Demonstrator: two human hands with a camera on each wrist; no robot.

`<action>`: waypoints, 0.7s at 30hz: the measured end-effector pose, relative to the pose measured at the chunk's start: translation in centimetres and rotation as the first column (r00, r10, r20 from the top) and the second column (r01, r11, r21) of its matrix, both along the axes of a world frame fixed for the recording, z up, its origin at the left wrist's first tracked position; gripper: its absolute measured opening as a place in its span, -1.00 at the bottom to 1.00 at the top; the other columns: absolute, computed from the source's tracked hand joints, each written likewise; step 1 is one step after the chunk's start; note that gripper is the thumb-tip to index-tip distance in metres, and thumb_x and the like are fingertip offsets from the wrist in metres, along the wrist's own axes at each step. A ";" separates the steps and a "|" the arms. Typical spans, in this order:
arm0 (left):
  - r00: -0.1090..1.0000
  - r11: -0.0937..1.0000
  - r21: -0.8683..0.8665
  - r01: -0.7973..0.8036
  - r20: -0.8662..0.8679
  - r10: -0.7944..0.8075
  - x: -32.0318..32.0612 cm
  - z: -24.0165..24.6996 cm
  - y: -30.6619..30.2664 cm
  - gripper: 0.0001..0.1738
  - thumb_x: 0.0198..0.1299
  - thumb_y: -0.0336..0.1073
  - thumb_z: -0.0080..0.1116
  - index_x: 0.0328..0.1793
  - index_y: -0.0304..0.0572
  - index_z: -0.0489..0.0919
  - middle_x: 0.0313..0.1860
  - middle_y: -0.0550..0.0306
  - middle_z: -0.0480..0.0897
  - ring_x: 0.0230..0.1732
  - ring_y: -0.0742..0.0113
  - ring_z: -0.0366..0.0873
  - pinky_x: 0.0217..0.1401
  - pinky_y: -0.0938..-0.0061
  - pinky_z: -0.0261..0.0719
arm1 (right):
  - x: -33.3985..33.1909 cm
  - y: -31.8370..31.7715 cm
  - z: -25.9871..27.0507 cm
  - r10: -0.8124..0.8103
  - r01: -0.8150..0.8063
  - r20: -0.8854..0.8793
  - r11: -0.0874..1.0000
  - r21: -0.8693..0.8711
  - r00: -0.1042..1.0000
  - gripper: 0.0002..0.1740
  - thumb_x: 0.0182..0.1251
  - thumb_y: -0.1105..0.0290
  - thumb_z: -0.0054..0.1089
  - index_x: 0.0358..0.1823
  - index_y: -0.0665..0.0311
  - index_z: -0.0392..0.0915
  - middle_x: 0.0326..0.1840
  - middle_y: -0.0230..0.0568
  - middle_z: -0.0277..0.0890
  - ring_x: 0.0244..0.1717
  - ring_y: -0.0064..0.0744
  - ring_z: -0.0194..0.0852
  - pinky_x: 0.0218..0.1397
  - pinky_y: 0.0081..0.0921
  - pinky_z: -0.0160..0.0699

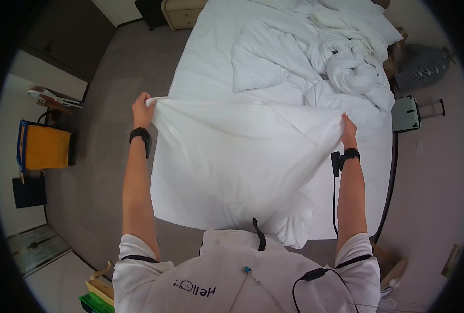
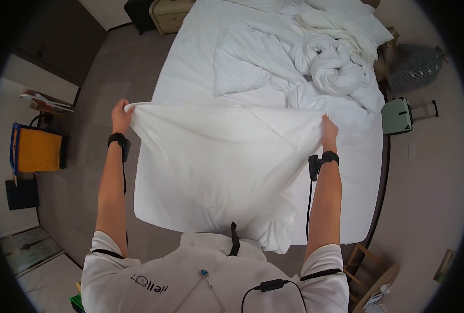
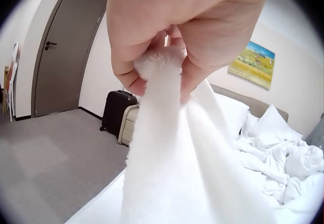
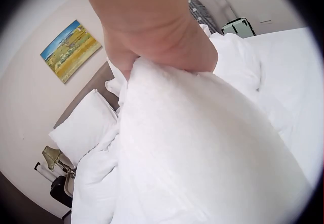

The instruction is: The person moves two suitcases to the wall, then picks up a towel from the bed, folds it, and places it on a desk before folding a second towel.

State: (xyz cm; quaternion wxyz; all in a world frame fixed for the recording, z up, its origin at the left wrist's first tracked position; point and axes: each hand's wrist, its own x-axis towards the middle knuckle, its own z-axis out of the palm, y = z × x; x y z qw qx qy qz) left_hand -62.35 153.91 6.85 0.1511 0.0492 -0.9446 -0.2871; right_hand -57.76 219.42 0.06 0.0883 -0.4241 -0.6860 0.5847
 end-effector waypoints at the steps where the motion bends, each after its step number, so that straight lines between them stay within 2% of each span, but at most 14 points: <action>1: 0.992 0.999 -0.003 -0.037 0.123 0.037 -1.2 -0.2 0.1 -0.76 -0.11 -0.48 0.19 -0.28 -0.23 0.41 -0.25 -0.10 0.47 -0.19 0.06 0.44 -0.14 0.28 0.39 | -0.8 0.0 -0.1 -0.060 0.060 -0.053 0.998 0.003 0.997 -0.45 0.04 0.17 0.20 -0.07 0.50 0.40 -0.13 -0.13 0.42 -0.15 -0.34 0.38 -0.11 -0.45 0.36; 4: 0.992 0.989 -0.077 -0.125 -0.002 0.126 -2.4 -2.6 1.9 -0.46 -0.12 -0.47 0.22 0.06 -0.07 0.36 0.11 -0.16 0.26 0.08 -0.09 0.26 0.07 0.20 0.31 | -0.7 0.6 -1.1 -0.117 0.112 0.064 0.991 0.069 0.991 -0.47 0.04 0.22 0.19 -0.01 0.42 0.38 -0.13 -0.11 0.43 -0.13 -0.31 0.37 -0.10 -0.43 0.36; 5: 0.976 0.989 -0.092 -0.119 0.174 0.133 -2.0 -3.1 2.4 -0.13 -0.17 -0.43 0.29 0.31 0.14 0.12 0.29 -0.24 -0.05 0.24 -0.24 0.02 0.23 0.12 0.18 | -0.2 1.9 -4.5 -0.066 0.041 0.049 0.915 0.401 0.997 -0.48 0.02 0.25 0.20 0.01 0.38 0.37 -0.17 -0.11 0.45 -0.17 -0.30 0.39 -0.12 -0.42 0.37; 6: 0.967 0.992 -0.078 -0.098 0.229 0.114 -1.6 -5.3 2.2 -0.09 -0.19 -0.41 0.31 0.33 0.15 0.08 0.29 -0.30 -0.06 0.26 -0.24 0.00 0.24 0.11 0.16 | 0.5 3.2 -8.0 -0.012 -0.026 0.050 0.727 0.687 0.999 -0.48 0.01 0.28 0.20 0.03 0.34 0.36 -0.20 -0.10 0.46 -0.20 -0.29 0.41 -0.14 -0.41 0.38; 8: 0.932 0.997 -0.008 -0.072 0.356 0.070 0.3 -10.6 2.1 0.02 -0.26 -0.34 0.37 0.36 0.13 0.01 0.28 -0.41 -0.08 0.29 -0.24 -0.01 0.27 0.14 0.14 | 2.2 1.2 -9.7 0.101 -0.172 0.145 0.730 0.661 0.984 -0.55 -0.02 0.27 0.21 -0.11 0.38 0.43 -0.39 -0.12 0.49 -0.36 -0.19 0.45 -0.20 -0.38 0.41; 9: 0.931 0.998 0.068 -0.013 0.366 -0.013 1.2 -15.6 1.0 0.02 -0.27 -0.33 0.37 0.35 -0.01 0.01 0.25 -0.40 0.02 0.28 -0.22 0.01 0.26 0.17 0.17 | 2.7 -1.1 -9.9 0.077 -0.159 0.179 0.844 0.512 0.981 -0.58 -0.06 0.28 0.26 -0.16 0.35 0.45 -0.41 -0.15 0.49 -0.37 -0.29 0.45 -0.23 -0.42 0.41; 11: 0.867 0.918 0.299 -0.261 0.491 0.086 5.3 -19.3 2.8 0.04 -0.29 -0.25 0.38 0.34 -0.14 0.00 0.08 -0.37 0.28 0.11 -0.20 0.27 0.13 0.18 0.33 | 4.1 -5.5 -10.7 0.112 -0.120 0.163 0.992 0.037 0.980 -0.51 -0.04 0.24 0.29 -0.09 0.28 0.36 -0.47 -0.28 0.42 -0.45 -0.45 0.37 -0.39 -0.51 0.44; 12: 0.826 0.890 0.277 -0.362 0.538 0.169 7.7 -22.0 3.6 0.08 -0.32 -0.18 0.40 0.34 -0.15 -0.02 0.07 -0.37 0.29 0.06 -0.19 0.33 0.09 0.20 0.38 | 4.5 -7.8 -10.9 0.106 -0.091 0.213 0.993 -0.080 0.971 -0.38 -0.03 0.19 0.30 0.04 0.26 0.24 -0.42 -0.28 0.40 -0.43 -0.45 0.34 -0.41 -0.48 0.45; 13: 0.746 0.864 0.220 -0.454 0.624 0.233 10.1 -23.7 4.8 0.10 -0.34 -0.13 0.41 0.33 -0.14 -0.03 0.08 -0.38 0.29 0.08 -0.19 0.31 0.11 0.19 0.36 | 4.6 -9.0 -11.6 0.145 -0.083 0.278 0.972 -0.221 0.950 -0.19 -0.05 0.19 0.32 0.19 0.23 0.06 -0.05 -0.09 0.27 -0.13 -0.18 0.32 -0.22 -0.29 0.46; 16: 0.650 0.799 0.129 -0.588 0.663 0.371 17.3 -27.9 7.9 0.04 -0.27 -0.12 0.36 0.31 -0.23 -0.03 0.05 -0.36 0.34 0.08 -0.13 0.34 0.12 0.24 0.35 | 4.2 -11.9 -12.5 0.103 0.014 0.376 0.955 -0.297 0.921 -0.01 -0.06 0.20 0.34 0.30 0.19 -0.17 0.02 0.01 0.17 -0.12 -0.10 0.30 -0.19 -0.26 0.45; 17: 0.726 0.678 0.376 -0.632 0.592 0.349 19.3 -28.3 8.6 -0.03 -0.23 -0.12 0.34 0.27 -0.29 0.04 -0.05 -0.25 0.42 -0.02 -0.01 0.41 0.04 0.33 0.40 | 3.7 -11.9 -13.2 0.004 0.107 0.333 0.943 -0.316 0.943 -0.11 -0.06 0.23 0.33 0.23 0.24 -0.07 -0.02 -0.03 0.20 -0.15 -0.16 0.31 -0.24 -0.31 0.46; 18: 0.606 0.509 0.394 -0.765 0.709 0.361 20.5 -27.4 9.4 -0.14 -0.18 -0.10 0.32 0.20 -0.29 0.12 -0.11 -0.15 0.44 -0.11 0.13 0.44 -0.10 0.40 0.43 | 3.0 -11.6 -14.4 -0.096 0.196 0.292 0.921 -0.337 0.952 -0.20 -0.06 0.26 0.33 0.16 0.28 0.04 -0.06 -0.06 0.24 -0.19 -0.22 0.32 -0.28 -0.37 0.46; 20: 0.433 0.213 0.398 -0.892 0.888 0.156 20.5 -20.7 10.6 -0.25 -0.09 -0.10 0.28 0.15 -0.27 0.16 -0.09 0.02 0.45 -0.13 0.25 0.43 -0.21 0.42 0.41 | 2.2 -10.1 -17.3 -0.207 0.285 0.219 0.858 -0.427 0.953 -0.38 -0.05 0.29 0.33 0.01 0.33 0.21 -0.17 -0.12 0.30 -0.27 -0.30 0.35 -0.36 -0.46 0.47; 21: 0.484 0.222 0.457 -0.861 0.871 0.082 21.0 -21.3 10.0 -0.28 -0.05 -0.12 0.25 0.15 -0.28 0.17 -0.07 0.06 0.45 -0.10 0.24 0.43 -0.18 0.36 0.42 | 1.7 -8.6 -19.1 -0.221 0.285 0.184 0.822 -0.493 0.958 -0.46 -0.05 0.30 0.32 -0.07 0.33 0.27 -0.25 -0.16 0.33 -0.33 -0.33 0.36 -0.39 -0.50 0.46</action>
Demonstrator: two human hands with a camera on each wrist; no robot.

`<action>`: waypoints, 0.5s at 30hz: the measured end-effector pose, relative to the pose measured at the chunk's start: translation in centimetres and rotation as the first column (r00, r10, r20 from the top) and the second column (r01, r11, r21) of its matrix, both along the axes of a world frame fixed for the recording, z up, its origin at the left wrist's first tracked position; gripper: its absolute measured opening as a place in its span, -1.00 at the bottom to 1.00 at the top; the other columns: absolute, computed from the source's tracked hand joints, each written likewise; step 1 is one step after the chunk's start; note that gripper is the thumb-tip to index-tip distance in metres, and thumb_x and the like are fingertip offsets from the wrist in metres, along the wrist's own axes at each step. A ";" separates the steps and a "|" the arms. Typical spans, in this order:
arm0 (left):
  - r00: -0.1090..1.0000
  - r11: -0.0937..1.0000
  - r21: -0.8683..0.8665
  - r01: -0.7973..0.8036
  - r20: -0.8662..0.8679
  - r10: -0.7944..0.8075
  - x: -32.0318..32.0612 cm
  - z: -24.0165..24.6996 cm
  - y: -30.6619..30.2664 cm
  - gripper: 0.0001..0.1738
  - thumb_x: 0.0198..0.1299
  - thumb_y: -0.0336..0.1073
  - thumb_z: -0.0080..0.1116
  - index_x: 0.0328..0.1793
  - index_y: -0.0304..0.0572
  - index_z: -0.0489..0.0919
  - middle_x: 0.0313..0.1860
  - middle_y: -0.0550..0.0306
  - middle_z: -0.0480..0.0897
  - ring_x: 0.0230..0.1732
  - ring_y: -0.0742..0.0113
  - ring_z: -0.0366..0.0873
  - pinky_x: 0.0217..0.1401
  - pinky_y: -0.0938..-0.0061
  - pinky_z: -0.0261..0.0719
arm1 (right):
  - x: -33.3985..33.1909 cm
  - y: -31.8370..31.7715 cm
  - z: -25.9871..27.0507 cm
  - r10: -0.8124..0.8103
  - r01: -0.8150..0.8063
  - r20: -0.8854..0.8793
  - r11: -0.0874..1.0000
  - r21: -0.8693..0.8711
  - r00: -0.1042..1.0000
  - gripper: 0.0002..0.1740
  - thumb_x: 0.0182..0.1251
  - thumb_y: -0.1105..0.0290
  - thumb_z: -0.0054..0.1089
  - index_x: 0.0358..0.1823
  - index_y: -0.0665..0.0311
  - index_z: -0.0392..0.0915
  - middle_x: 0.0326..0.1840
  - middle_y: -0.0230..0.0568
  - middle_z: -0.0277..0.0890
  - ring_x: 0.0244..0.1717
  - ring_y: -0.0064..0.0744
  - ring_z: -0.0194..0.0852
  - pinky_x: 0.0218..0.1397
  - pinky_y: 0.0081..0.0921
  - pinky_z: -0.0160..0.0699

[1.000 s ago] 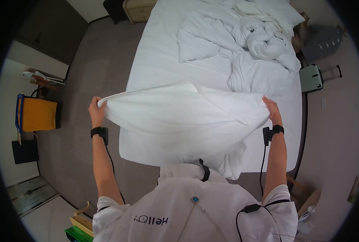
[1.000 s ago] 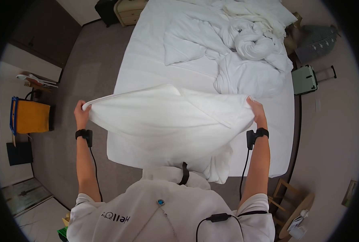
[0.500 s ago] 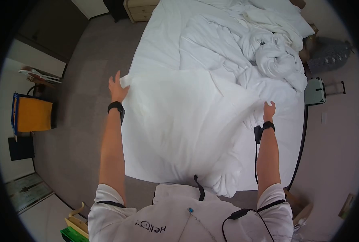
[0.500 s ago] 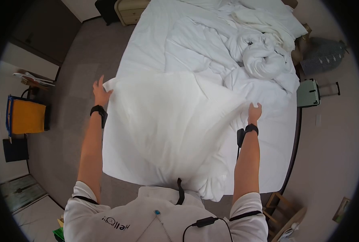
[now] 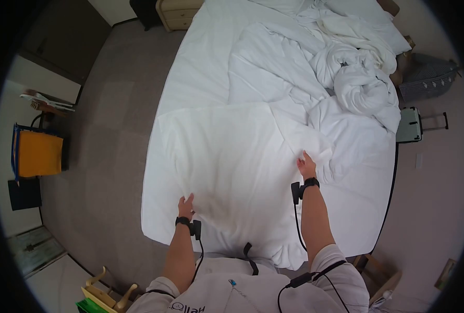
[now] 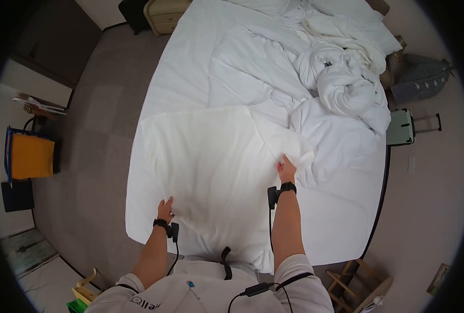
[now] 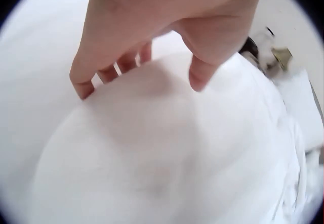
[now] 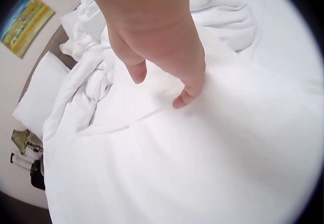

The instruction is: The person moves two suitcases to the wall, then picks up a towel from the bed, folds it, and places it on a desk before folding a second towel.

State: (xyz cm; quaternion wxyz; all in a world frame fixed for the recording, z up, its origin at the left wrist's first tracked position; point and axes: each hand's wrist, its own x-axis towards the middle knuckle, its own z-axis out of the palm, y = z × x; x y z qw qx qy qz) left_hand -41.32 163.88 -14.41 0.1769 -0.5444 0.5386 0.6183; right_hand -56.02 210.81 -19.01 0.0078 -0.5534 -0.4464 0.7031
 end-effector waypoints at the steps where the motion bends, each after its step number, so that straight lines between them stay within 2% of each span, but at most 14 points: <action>1: 0.998 0.997 0.062 0.041 -0.053 -0.038 0.4 -0.6 -1.0 -0.32 -0.02 -0.15 0.22 0.16 -0.28 0.18 -0.05 0.09 0.45 -0.07 0.23 0.43 -0.15 0.31 0.44 | -0.5 0.9 -0.9 -0.028 0.025 -0.050 0.998 -0.060 0.998 -0.55 -0.04 0.30 0.31 -0.16 0.33 0.34 -0.33 -0.19 0.36 -0.38 -0.36 0.37 -0.43 -0.54 0.46; 2: 0.991 0.989 0.113 0.100 -0.095 -0.089 0.1 -0.6 -1.7 -0.35 0.01 -0.17 0.19 0.17 -0.27 0.18 -0.03 0.09 0.45 -0.05 0.21 0.42 -0.11 0.28 0.44 | -0.9 0.9 0.1 -0.055 0.053 -0.031 0.998 -0.045 0.998 -0.67 0.01 0.33 0.27 -0.24 0.29 0.37 -0.41 -0.21 0.35 -0.39 -0.38 0.38 -0.45 -0.60 0.44; 4: 0.965 0.953 0.206 0.221 -0.187 -0.183 -0.8 -0.1 -2.7 -0.40 0.07 -0.22 0.13 0.19 -0.26 0.19 0.01 0.08 0.44 0.01 0.19 0.41 -0.03 0.21 0.44 | -1.8 1.4 -0.1 -0.041 0.038 0.054 0.997 0.065 0.998 -0.70 0.00 0.35 0.26 -0.27 0.29 0.40 -0.45 -0.24 0.37 -0.44 -0.41 0.39 -0.47 -0.59 0.43; 5: 0.977 0.937 0.307 0.168 -0.179 -0.116 -1.4 0.1 -2.7 -0.43 0.09 -0.24 0.11 0.19 -0.26 0.21 0.02 0.07 0.44 0.03 0.18 0.40 0.02 0.20 0.42 | -2.1 1.5 -0.1 -0.038 0.026 0.096 0.993 0.118 0.995 -0.71 0.00 0.36 0.26 -0.28 0.29 0.41 -0.47 -0.26 0.39 -0.47 -0.43 0.39 -0.48 -0.59 0.43; 7: 0.991 0.868 0.493 0.058 -0.136 0.012 -2.5 0.5 -2.8 -0.49 0.12 -0.27 0.06 0.18 -0.25 0.24 0.03 0.05 0.44 0.06 0.16 0.39 0.11 0.18 0.38 | -2.4 1.0 -0.6 0.027 -0.118 0.216 0.901 0.418 0.976 -0.74 0.01 0.30 0.24 -0.35 0.29 0.43 -0.51 -0.27 0.41 -0.52 -0.43 0.38 -0.50 -0.57 0.40; 8: 0.992 0.836 0.549 -0.019 -0.094 0.084 -2.9 1.4 -2.2 -0.54 0.13 -0.29 0.03 0.15 -0.26 0.29 0.02 0.05 0.46 0.06 0.19 0.40 0.14 0.29 0.36 | -2.4 1.0 -1.3 0.045 -0.199 0.282 0.815 0.545 0.958 -0.75 0.02 0.27 0.22 -0.39 0.29 0.45 -0.52 -0.27 0.42 -0.55 -0.43 0.38 -0.51 -0.56 0.39; 9: 0.986 0.823 0.566 -0.047 -0.105 0.128 -3.1 1.4 -1.8 -0.57 0.13 -0.28 0.03 0.11 -0.27 0.31 0.01 0.06 0.46 0.04 0.21 0.42 0.12 0.33 0.37 | -2.4 1.4 -1.7 0.161 -0.388 0.381 0.649 0.654 0.910 -0.72 0.02 0.23 0.20 -0.38 0.30 0.45 -0.52 -0.26 0.42 -0.55 -0.40 0.38 -0.50 -0.54 0.39; 11: 0.968 0.793 0.601 -0.103 -0.124 0.220 -3.1 1.5 -1.1 -0.62 0.14 -0.25 0.04 0.04 -0.29 0.37 0.00 0.09 0.48 -0.02 0.25 0.46 0.10 0.41 0.40 | -2.6 2.8 -2.3 0.295 -0.672 0.612 0.184 0.717 0.733 -0.66 0.03 0.15 0.16 -0.36 0.31 0.44 -0.51 -0.25 0.43 -0.57 -0.34 0.38 -0.48 -0.50 0.39; 14: 0.948 0.818 0.539 -0.203 -0.100 0.301 -2.7 0.2 -0.6 -0.60 0.13 -0.17 0.06 0.01 -0.26 0.39 -0.08 0.12 0.51 -0.04 0.28 0.46 0.09 0.40 0.39 | -6.0 4.5 1.3 0.518 -0.612 0.338 0.573 0.544 0.786 -0.59 0.05 0.08 0.10 -0.27 0.30 0.42 -0.40 -0.21 0.43 -0.42 -0.22 0.42 -0.35 -0.40 0.42; 15: 0.955 0.839 0.502 -0.208 -0.081 0.285 -2.0 -1.4 -1.0 -0.58 0.13 -0.13 0.07 0.02 -0.24 0.39 -0.09 0.12 0.51 -0.04 0.28 0.45 0.09 0.39 0.39 | -8.0 3.8 5.1 0.407 -0.466 0.230 0.811 0.354 0.884 -0.58 0.07 0.15 0.09 -0.14 0.31 0.34 -0.24 -0.14 0.37 -0.21 -0.11 0.38 -0.20 -0.27 0.43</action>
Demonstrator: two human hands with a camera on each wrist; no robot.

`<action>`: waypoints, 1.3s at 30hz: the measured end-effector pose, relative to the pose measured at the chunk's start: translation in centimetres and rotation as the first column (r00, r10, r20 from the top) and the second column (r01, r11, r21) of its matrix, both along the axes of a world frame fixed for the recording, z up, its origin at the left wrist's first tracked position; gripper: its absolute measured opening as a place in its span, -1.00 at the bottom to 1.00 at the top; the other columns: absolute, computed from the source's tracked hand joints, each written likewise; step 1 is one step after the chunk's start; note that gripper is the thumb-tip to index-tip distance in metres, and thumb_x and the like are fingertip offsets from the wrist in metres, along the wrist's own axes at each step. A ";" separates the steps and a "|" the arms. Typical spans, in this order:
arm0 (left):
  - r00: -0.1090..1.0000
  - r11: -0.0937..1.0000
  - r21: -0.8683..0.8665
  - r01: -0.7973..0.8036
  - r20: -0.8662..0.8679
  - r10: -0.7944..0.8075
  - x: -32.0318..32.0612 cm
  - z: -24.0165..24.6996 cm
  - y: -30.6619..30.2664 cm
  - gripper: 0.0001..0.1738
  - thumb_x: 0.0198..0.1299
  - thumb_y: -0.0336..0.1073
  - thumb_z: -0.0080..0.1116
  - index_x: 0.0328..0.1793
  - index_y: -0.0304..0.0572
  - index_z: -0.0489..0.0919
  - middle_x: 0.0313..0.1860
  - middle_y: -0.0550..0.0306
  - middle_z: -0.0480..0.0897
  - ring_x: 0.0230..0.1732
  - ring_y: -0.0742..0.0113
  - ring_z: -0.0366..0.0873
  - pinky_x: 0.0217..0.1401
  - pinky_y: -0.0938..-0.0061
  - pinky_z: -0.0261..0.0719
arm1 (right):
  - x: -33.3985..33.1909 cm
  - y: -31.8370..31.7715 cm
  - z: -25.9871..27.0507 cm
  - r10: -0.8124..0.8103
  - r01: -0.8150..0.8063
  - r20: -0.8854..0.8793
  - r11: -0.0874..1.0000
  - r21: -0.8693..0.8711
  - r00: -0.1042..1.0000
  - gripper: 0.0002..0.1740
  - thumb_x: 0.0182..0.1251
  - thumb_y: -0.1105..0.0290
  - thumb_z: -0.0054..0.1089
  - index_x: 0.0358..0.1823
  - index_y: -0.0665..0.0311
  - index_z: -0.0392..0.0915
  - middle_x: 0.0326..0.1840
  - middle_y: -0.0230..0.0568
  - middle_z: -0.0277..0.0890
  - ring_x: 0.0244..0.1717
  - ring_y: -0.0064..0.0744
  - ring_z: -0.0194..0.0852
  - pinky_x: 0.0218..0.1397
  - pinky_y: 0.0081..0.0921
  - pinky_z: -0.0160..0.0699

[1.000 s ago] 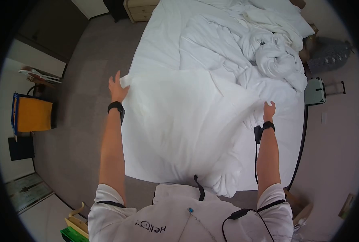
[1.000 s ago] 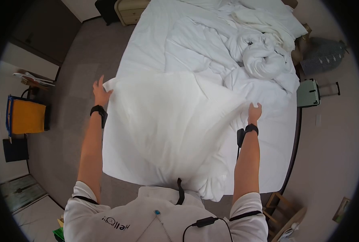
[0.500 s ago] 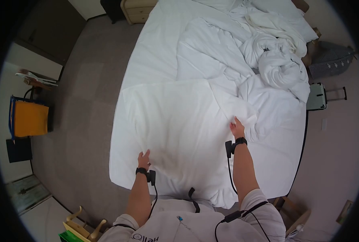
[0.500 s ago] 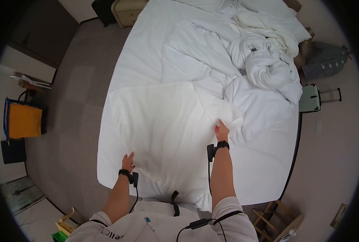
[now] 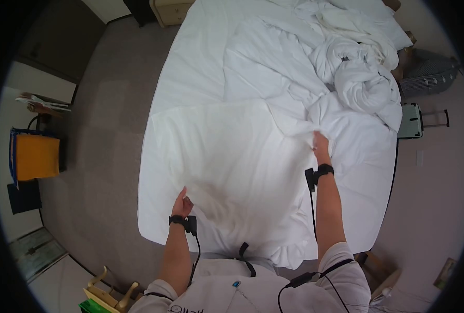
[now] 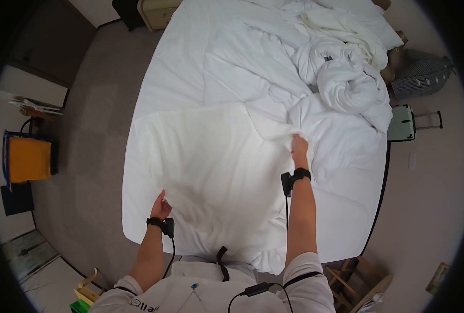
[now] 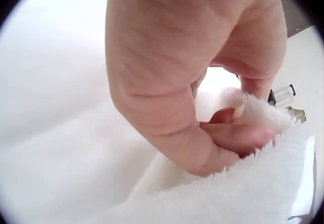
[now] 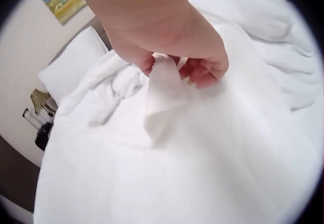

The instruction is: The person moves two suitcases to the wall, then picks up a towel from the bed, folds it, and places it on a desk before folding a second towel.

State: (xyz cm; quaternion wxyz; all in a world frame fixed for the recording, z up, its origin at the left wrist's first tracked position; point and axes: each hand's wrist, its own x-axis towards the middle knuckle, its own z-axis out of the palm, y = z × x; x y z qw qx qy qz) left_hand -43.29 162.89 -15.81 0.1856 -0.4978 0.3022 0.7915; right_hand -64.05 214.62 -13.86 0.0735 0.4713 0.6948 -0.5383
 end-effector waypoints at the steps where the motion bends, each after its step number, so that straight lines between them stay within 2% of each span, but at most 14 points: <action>1: 0.999 0.999 -0.039 0.016 0.030 -0.015 1.0 -2.2 -1.0 -0.57 0.12 -0.10 0.08 0.02 -0.22 0.39 -0.11 0.13 0.50 -0.05 0.28 0.44 0.08 0.38 0.39 | -1.0 0.9 1.1 -0.346 0.210 -0.239 0.866 -0.454 0.907 -0.55 0.14 0.18 0.05 -0.02 0.29 0.24 -0.02 -0.11 0.22 -0.06 -0.06 0.29 -0.07 -0.19 0.42; 2: 0.998 0.996 -0.078 0.034 0.056 -0.030 1.5 -3.3 -1.6 -0.55 0.12 -0.06 0.08 0.02 -0.20 0.39 -0.12 0.13 0.49 -0.06 0.27 0.44 0.07 0.38 0.39 | -2.9 2.8 1.9 -0.557 0.186 -0.177 0.534 -0.825 0.811 -0.54 0.21 0.19 -0.02 0.05 0.24 0.13 0.11 -0.13 0.07 0.00 0.00 0.24 0.05 -0.13 0.37; 6: 0.985 0.981 -0.114 0.159 0.084 -0.150 0.1 2.1 0.1 -0.51 0.10 0.02 0.09 0.01 -0.13 0.35 -0.17 0.16 0.44 -0.09 0.26 0.39 0.04 0.30 0.37 | -4.0 1.5 8.3 -0.435 0.082 -0.485 0.803 -0.591 0.759 -0.39 0.25 0.18 -0.05 0.27 0.20 0.01 0.30 -0.14 -0.09 0.20 -0.09 0.10 0.16 -0.20 0.25; 12: 0.986 0.975 -0.145 0.166 0.008 -0.166 2.7 -0.9 -1.9 -0.63 0.12 -0.06 0.06 -0.11 -0.14 0.34 -0.27 0.17 0.39 -0.12 0.30 0.35 -0.01 0.27 0.40 | 5.8 -1.2 4.5 -0.224 0.067 -0.431 0.935 -0.349 0.874 -0.57 0.21 0.29 0.00 0.09 0.26 0.30 -0.05 -0.23 0.36 -0.05 -0.30 0.42 -0.06 -0.44 0.43; 14: 0.951 0.940 -0.198 0.278 -0.083 -0.298 3.2 -1.1 -1.9 -0.70 0.12 -0.16 0.06 -0.12 -0.15 0.35 -0.29 0.17 0.38 -0.11 0.29 0.36 0.01 0.27 0.41 | 13.1 -2.2 2.4 -0.137 0.108 -0.287 0.987 -0.117 0.948 -0.64 0.16 0.38 0.01 0.01 0.27 0.35 -0.09 -0.21 0.38 -0.13 -0.37 0.43 -0.12 -0.48 0.42; 18: 0.888 0.837 -0.343 0.426 -0.017 -0.459 3.3 -0.3 -1.8 -0.72 0.01 -0.47 -0.05 -0.09 -0.18 0.36 -0.23 0.13 0.48 -0.15 0.31 0.46 -0.07 0.28 0.51 | 29.4 -4.3 1.6 0.273 -0.294 0.135 0.711 0.639 0.953 -0.25 -0.16 0.17 0.34 0.10 0.31 0.27 0.10 0.06 0.25 0.11 -0.04 0.23 0.13 -0.26 0.26; 21: 0.813 0.515 -0.695 0.501 0.174 -0.556 2.9 -1.2 -3.2 -0.65 -0.07 -0.45 0.01 -0.08 -0.29 0.41 -0.25 0.02 0.52 -0.23 0.16 0.53 -0.18 0.32 0.52 | 37.8 -5.2 3.7 0.429 -0.563 0.449 0.797 0.219 0.783 0.08 -0.38 -0.14 0.38 0.23 0.22 0.14 0.18 0.05 0.19 0.18 0.03 0.16 0.17 -0.21 0.23; 23: 0.899 0.040 -0.977 0.208 0.175 -0.401 3.4 -4.3 -6.2 -0.69 -0.16 -0.39 0.09 -0.24 -0.36 0.38 -0.44 -0.10 0.49 -0.37 -0.04 0.47 -0.25 0.28 0.43 | 41.0 -5.5 4.5 0.508 -0.694 0.506 0.655 0.298 0.697 -0.04 -0.27 -0.06 0.35 0.20 0.23 0.19 -0.02 0.06 0.38 0.02 0.01 0.35 0.02 -0.24 0.38; 28: 0.981 0.110 -0.986 -0.129 -0.143 -0.128 -1.0 2.4 -13.8 -0.80 -0.19 -0.50 0.07 -0.46 -0.17 0.27 -0.61 0.14 0.37 -0.62 0.39 0.28 -0.56 0.47 0.30 | 40.2 -6.7 9.4 0.571 -0.627 0.401 0.779 0.012 0.716 -0.43 -0.01 0.10 0.24 -0.13 0.48 0.44 -0.27 -0.05 0.52 -0.22 -0.19 0.50 -0.16 -0.38 0.44; 32: 0.914 0.777 -0.571 -0.263 -0.405 0.012 -1.2 9.5 -12.6 -0.48 0.01 -0.37 0.19 0.10 -0.11 0.23 -0.14 0.04 0.45 -0.17 0.27 0.42 -0.10 0.41 0.40 | 43.8 -9.1 9.2 0.458 -0.240 0.343 0.820 -0.520 0.820 -0.46 0.11 0.06 0.14 -0.13 0.46 0.44 -0.26 -0.20 0.51 -0.27 -0.42 0.47 -0.18 -0.50 0.45; 36: 0.991 0.903 -0.425 -0.064 -0.136 0.006 8.0 1.0 -10.6 -0.51 0.12 -0.33 0.07 0.17 -0.05 0.19 -0.05 0.10 0.34 -0.02 0.21 0.34 0.00 0.20 0.41 | 47.3 -12.2 3.9 0.272 -0.019 0.340 0.804 -0.594 0.900 -0.45 0.18 0.08 0.06 -0.03 0.47 0.36 -0.17 -0.15 0.48 -0.25 -0.39 0.48 -0.16 -0.48 0.46; 37: 0.943 0.979 -0.197 0.045 -0.314 -0.106 12.4 -6.2 -11.1 -0.63 0.15 -0.29 -0.01 0.08 -0.09 0.24 -0.12 0.10 0.38 -0.09 0.23 0.38 -0.06 0.23 0.45 | 45.7 -13.8 6.0 0.227 0.013 0.294 0.770 -0.638 0.929 -0.47 0.20 0.09 0.03 -0.03 0.45 0.36 -0.16 -0.15 0.48 -0.25 -0.39 0.48 -0.15 -0.47 0.47; 38: 0.706 0.782 -0.426 0.456 -0.362 -0.609 15.2 -8.3 -8.8 -0.66 0.16 -0.32 -0.06 0.07 -0.12 0.22 -0.16 0.08 0.41 -0.14 0.23 0.42 -0.07 0.29 0.47 | 45.0 -14.9 7.2 0.177 0.043 0.252 0.733 -0.679 0.951 -0.50 0.22 0.10 0.00 -0.04 0.43 0.37 -0.15 -0.14 0.48 -0.24 -0.39 0.48 -0.15 -0.46 0.47; 39: 0.912 0.921 -0.172 0.348 -0.163 -0.375 15.8 -1.9 -2.8 -0.64 0.16 -0.36 -0.08 0.09 -0.14 0.19 -0.16 0.07 0.43 -0.15 0.22 0.44 -0.03 0.27 0.46 | 45.8 -15.0 6.1 0.192 0.060 0.282 0.721 -0.691 0.940 -0.51 0.23 0.09 -0.03 -0.04 0.41 0.38 -0.14 -0.15 0.47 -0.20 -0.38 0.46 -0.13 -0.44 0.46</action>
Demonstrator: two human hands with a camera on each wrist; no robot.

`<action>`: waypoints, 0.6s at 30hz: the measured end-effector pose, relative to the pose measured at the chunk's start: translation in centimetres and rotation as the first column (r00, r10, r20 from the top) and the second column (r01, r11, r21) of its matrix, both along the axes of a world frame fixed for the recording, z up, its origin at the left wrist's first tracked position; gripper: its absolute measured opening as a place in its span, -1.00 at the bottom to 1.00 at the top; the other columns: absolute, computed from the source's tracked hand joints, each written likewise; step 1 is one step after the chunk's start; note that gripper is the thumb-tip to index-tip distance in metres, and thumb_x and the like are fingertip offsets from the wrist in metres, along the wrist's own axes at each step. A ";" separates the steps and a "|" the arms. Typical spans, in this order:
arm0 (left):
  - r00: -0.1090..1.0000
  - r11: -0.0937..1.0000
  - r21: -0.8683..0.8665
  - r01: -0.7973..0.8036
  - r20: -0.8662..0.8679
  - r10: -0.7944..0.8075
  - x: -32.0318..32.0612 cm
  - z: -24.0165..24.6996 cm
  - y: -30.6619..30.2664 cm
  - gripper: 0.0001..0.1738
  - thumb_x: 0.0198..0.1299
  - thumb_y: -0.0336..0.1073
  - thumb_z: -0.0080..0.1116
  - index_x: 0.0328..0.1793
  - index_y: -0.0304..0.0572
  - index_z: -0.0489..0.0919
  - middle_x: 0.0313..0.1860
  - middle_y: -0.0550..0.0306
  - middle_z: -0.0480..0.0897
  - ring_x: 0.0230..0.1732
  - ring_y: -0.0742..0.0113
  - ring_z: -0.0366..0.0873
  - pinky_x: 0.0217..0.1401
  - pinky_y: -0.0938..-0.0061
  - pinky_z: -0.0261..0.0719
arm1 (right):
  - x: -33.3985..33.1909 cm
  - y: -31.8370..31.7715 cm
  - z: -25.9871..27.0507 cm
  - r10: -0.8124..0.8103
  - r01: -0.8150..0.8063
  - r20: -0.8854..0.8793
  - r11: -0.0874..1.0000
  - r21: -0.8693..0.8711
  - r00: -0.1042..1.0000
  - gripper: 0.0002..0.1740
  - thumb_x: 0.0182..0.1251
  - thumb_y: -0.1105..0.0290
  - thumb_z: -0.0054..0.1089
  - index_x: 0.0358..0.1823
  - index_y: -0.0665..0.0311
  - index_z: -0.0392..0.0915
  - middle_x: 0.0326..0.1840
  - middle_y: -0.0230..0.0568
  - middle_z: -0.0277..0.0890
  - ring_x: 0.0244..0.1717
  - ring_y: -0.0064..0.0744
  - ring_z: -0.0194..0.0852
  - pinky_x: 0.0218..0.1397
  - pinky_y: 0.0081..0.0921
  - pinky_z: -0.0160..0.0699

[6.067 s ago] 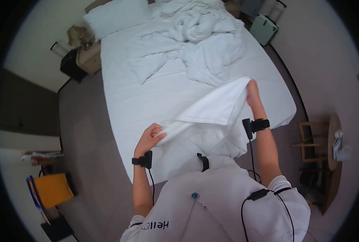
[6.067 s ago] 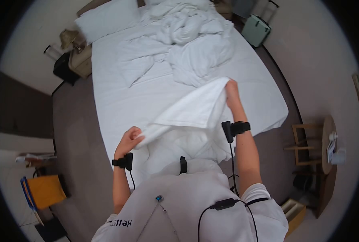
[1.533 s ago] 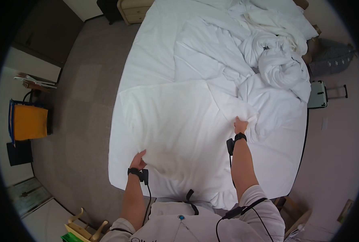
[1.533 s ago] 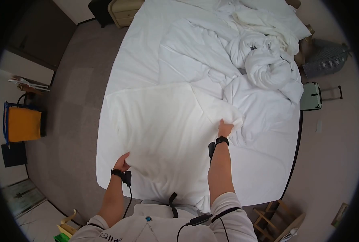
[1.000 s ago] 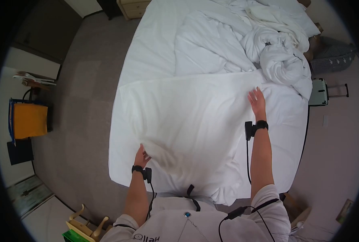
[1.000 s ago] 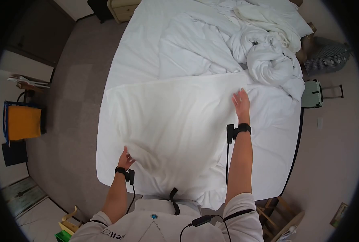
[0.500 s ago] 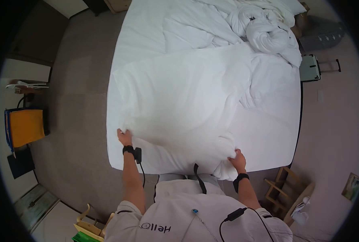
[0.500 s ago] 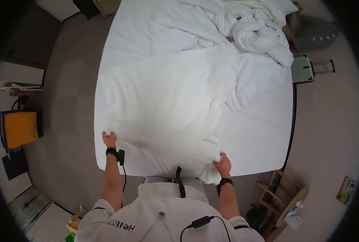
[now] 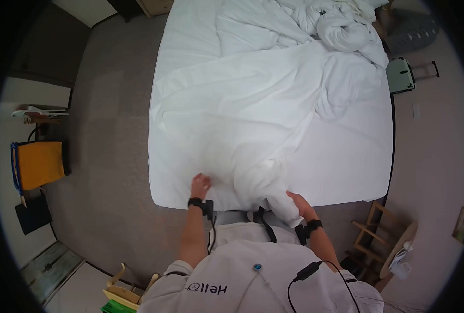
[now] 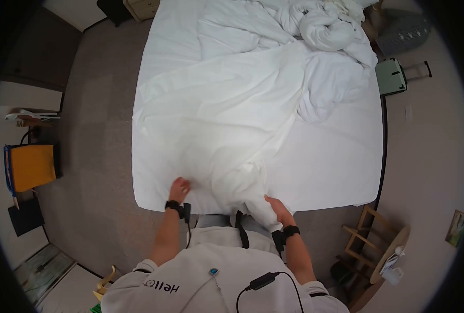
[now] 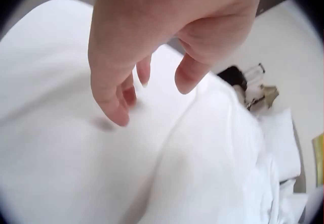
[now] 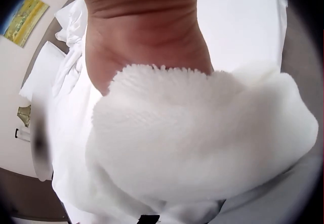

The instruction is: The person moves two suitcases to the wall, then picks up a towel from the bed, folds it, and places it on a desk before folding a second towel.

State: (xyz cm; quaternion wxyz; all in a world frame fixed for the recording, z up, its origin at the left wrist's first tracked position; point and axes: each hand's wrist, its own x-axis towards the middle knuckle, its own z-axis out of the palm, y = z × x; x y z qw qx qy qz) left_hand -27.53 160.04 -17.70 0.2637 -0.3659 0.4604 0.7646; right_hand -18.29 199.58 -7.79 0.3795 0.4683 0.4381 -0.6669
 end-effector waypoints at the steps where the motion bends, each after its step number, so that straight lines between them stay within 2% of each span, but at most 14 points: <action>1: 0.993 0.978 0.195 -0.077 0.103 0.057 1.2 0.9 2.9 -0.65 0.18 -0.39 -0.12 0.09 -0.12 0.16 -0.09 0.04 0.42 -0.09 0.22 0.43 0.01 0.23 0.44 | 0.8 -0.3 -1.9 0.009 -0.008 0.034 1.000 -0.018 0.999 -0.51 0.24 0.08 -0.06 -0.04 0.40 0.38 -0.13 -0.15 0.46 -0.16 -0.38 0.44 -0.10 -0.42 0.45; 2: 0.973 0.945 0.257 0.203 -0.159 -0.166 4.1 -4.2 4.3 -0.65 0.21 -0.34 -0.15 0.11 -0.09 0.14 -0.02 0.05 0.40 -0.02 0.17 0.41 0.05 0.20 0.41 | 1.3 -0.5 -2.9 0.019 -0.017 0.067 0.999 -0.035 0.998 -0.52 0.25 0.07 -0.09 -0.05 0.38 0.39 -0.13 -0.15 0.46 -0.12 -0.37 0.43 -0.08 -0.40 0.44; 3: 0.982 0.953 0.304 -0.005 0.182 -0.053 3.3 0.5 7.8 -0.63 0.22 -0.35 -0.15 0.14 -0.12 0.11 0.03 0.08 0.38 0.04 0.17 0.38 0.06 0.26 0.41 | 1.4 -1.0 -3.0 0.032 -0.035 0.062 0.998 0.043 0.998 -0.49 0.22 0.07 -0.05 -0.02 0.38 0.33 -0.07 -0.12 0.41 -0.08 -0.34 0.39 -0.06 -0.41 0.41; 4: 0.982 0.955 0.262 0.136 0.091 -0.165 3.4 1.3 10.1 -0.59 0.22 -0.32 -0.14 0.18 -0.10 0.12 0.03 0.13 0.41 0.03 0.24 0.40 0.08 0.30 0.41 | 1.4 -2.0 -2.7 0.047 -0.054 0.060 0.991 0.122 0.997 -0.46 0.19 0.06 -0.02 0.01 0.38 0.28 -0.02 -0.09 0.36 -0.04 -0.31 0.36 -0.04 -0.42 0.39; 7: 0.978 0.941 0.327 0.082 0.153 -0.138 1.2 3.2 13.0 -0.60 0.24 -0.27 -0.16 0.20 -0.13 0.20 0.05 0.15 0.43 0.04 0.32 0.41 0.09 0.37 0.40 | 1.7 -3.5 -3.5 0.172 -0.167 0.020 0.911 0.376 0.985 -0.32 0.10 0.05 0.11 0.09 0.40 0.14 0.08 0.01 0.25 0.05 -0.24 0.27 0.01 -0.41 0.34; 9: 0.985 0.874 0.479 0.082 0.094 -0.143 0.6 2.8 12.9 -0.59 0.25 -0.23 -0.15 0.19 -0.21 0.27 0.08 0.14 0.43 0.05 0.34 0.41 0.08 0.42 0.41 | 2.5 -3.9 -6.5 0.359 -0.273 -0.042 0.777 0.568 0.932 -0.23 0.02 0.06 0.22 0.11 0.42 0.09 0.09 0.08 0.23 0.08 -0.20 0.24 0.03 -0.35 0.33; 10: 0.984 0.832 0.551 0.068 0.100 -0.146 0.1 2.9 12.6 -0.58 0.24 -0.24 -0.13 0.19 -0.25 0.27 0.09 0.14 0.43 0.04 0.34 0.42 0.07 0.42 0.43 | 2.6 -4.2 -7.3 0.370 -0.208 -0.111 0.718 0.664 0.922 -0.07 -0.16 0.07 0.35 0.13 0.46 0.05 0.05 0.22 0.26 0.10 -0.11 0.26 0.07 -0.32 0.32; 11: 0.983 0.784 0.619 0.054 0.104 -0.150 -0.5 3.4 12.4 -0.57 0.22 -0.25 -0.11 0.18 -0.28 0.27 0.09 0.13 0.43 0.04 0.34 0.42 0.05 0.43 0.44 | 1.9 -4.3 -6.9 0.424 -0.244 -0.112 0.695 0.676 0.899 -0.10 -0.16 0.11 0.35 0.11 0.47 0.07 0.02 0.18 0.29 0.05 -0.15 0.29 0.04 -0.35 0.34; 13: 0.973 0.809 0.575 0.122 0.091 -0.212 -0.9 5.5 11.7 -0.58 0.23 -0.24 -0.13 0.17 -0.31 0.31 0.06 0.12 0.45 0.01 0.33 0.45 0.06 0.44 0.43 | -0.2 -4.4 -4.9 0.527 -0.309 -0.112 0.642 0.701 0.842 -0.15 -0.18 0.18 0.34 0.07 0.50 0.10 -0.05 0.11 0.35 -0.04 -0.22 0.36 -0.03 -0.41 0.38; 14: 0.967 0.824 0.542 0.167 0.073 -0.244 -0.7 5.3 11.3 -0.58 0.23 -0.23 -0.12 0.16 -0.32 0.32 0.06 0.11 0.46 0.01 0.33 0.45 0.07 0.45 0.43 | -0.3 -4.4 -6.2 0.580 -0.262 -0.105 0.513 0.817 0.808 -0.28 -0.27 0.19 0.35 -0.08 0.46 0.27 -0.23 0.04 0.45 -0.24 -0.20 0.44 -0.14 -0.45 0.42; 15: 0.959 0.835 0.507 0.213 0.056 -0.278 -0.4 4.9 10.6 -0.58 0.23 -0.23 -0.11 0.15 -0.33 0.33 0.05 0.10 0.47 0.01 0.33 0.45 0.08 0.46 0.42 | -0.7 -4.2 -6.2 0.632 -0.324 -0.061 0.474 0.819 0.772 -0.34 -0.27 0.19 0.34 -0.14 0.44 0.31 -0.28 0.01 0.46 -0.30 -0.20 0.44 -0.17 -0.44 0.43; 16: 0.902 0.851 0.299 0.432 -0.154 -0.403 0.4 3.9 9.7 -0.61 0.21 -0.27 -0.08 0.11 -0.35 0.37 0.01 0.08 0.49 -0.03 0.32 0.47 0.04 0.48 0.44 | -1.2 -3.8 -6.2 0.681 -0.382 -0.017 0.431 0.817 0.732 -0.40 -0.27 0.20 0.34 -0.21 0.43 0.34 -0.33 -0.01 0.46 -0.36 -0.19 0.44 -0.21 -0.43 0.44; 17: 0.926 0.880 0.291 0.377 -0.106 -0.361 0.8 4.0 9.1 -0.61 0.20 -0.28 -0.06 0.10 -0.35 0.38 0.00 0.07 0.49 -0.03 0.33 0.47 0.03 0.50 0.44 | -1.5 -3.4 -6.1 0.724 -0.436 0.025 0.386 0.813 0.689 -0.45 -0.27 0.20 0.34 -0.28 0.41 0.38 -0.38 -0.04 0.47 -0.41 -0.19 0.44 -0.24 -0.43 0.46; 18: 0.947 0.905 0.280 0.320 -0.062 -0.316 1.0 4.2 8.4 -0.61 0.19 -0.28 -0.04 0.10 -0.36 0.38 -0.01 0.06 0.50 -0.04 0.34 0.47 0.02 0.51 0.44 | -1.2 -3.0 -6.0 0.704 -0.384 -0.010 0.399 0.833 0.710 -0.49 -0.25 0.20 0.33 -0.31 0.40 0.39 -0.43 -0.04 0.47 -0.43 -0.17 0.45 -0.29 -0.39 0.45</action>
